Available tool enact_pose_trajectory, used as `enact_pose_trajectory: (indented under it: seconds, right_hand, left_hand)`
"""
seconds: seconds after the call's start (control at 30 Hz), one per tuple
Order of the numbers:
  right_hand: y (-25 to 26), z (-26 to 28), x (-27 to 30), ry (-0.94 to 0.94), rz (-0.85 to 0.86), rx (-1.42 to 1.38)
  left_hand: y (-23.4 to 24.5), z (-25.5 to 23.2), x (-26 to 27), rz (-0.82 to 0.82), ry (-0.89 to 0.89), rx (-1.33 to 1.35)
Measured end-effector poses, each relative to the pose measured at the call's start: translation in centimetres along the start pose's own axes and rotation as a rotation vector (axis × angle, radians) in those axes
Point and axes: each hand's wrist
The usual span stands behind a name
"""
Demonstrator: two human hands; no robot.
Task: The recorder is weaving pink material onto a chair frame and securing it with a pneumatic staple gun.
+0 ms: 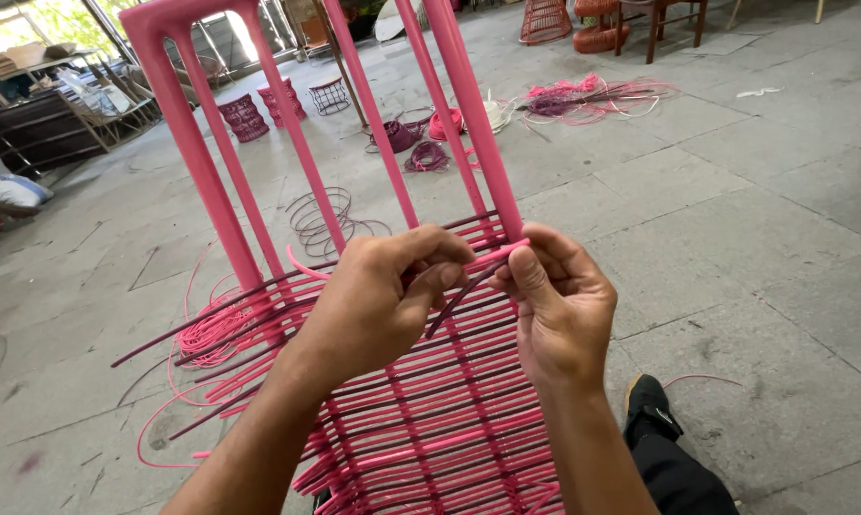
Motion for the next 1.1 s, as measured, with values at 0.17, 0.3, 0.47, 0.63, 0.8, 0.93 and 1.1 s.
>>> enact_pose_trajectory:
  seconds: [0.17,0.3,0.47,0.63,0.8,0.93,1.1]
  right_hand:
    - [0.9,-0.7,1.5,0.003,0.010,0.009]
    - [1.6,-1.8,2.4,-0.007,-0.009,-0.072]
    - [1.6,-2.1,2.1,-0.003,0.010,-0.102]
    - [1.3,-1.7,0.7,0.003,0.060,-0.094]
    - [0.8,-1.5,-1.3,0.006,0.116,-0.050]
    - [0.5,-0.9,-2.9,-0.036,0.105,0.074]
    - [0.7,-0.1,-3.6,-0.021,0.009,0.293]
  left_hand:
    - [-1.0,0.8,1.1,0.043,0.050,-0.010]
    - [-2.6,1.9,1.7,-0.005,-0.129,0.002]
    - [-3.7,0.6,1.3,-0.093,-0.081,-0.185]
    - [-3.7,0.9,0.6,-0.131,0.026,-0.112]
    - [-3.5,1.4,-0.6,-0.247,-0.135,-0.154]
    - [-2.5,2.1,-3.0,-0.261,-0.017,-0.205]
    - [-2.3,3.8,-5.0,-0.412,-0.094,-0.316]
Point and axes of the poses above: each hand's wrist, its own x-axis away from the middle knuckle, its own y-axis out of the back of the hand, z = x × y, and after that the axes turned 9 degrees about z, right-handed
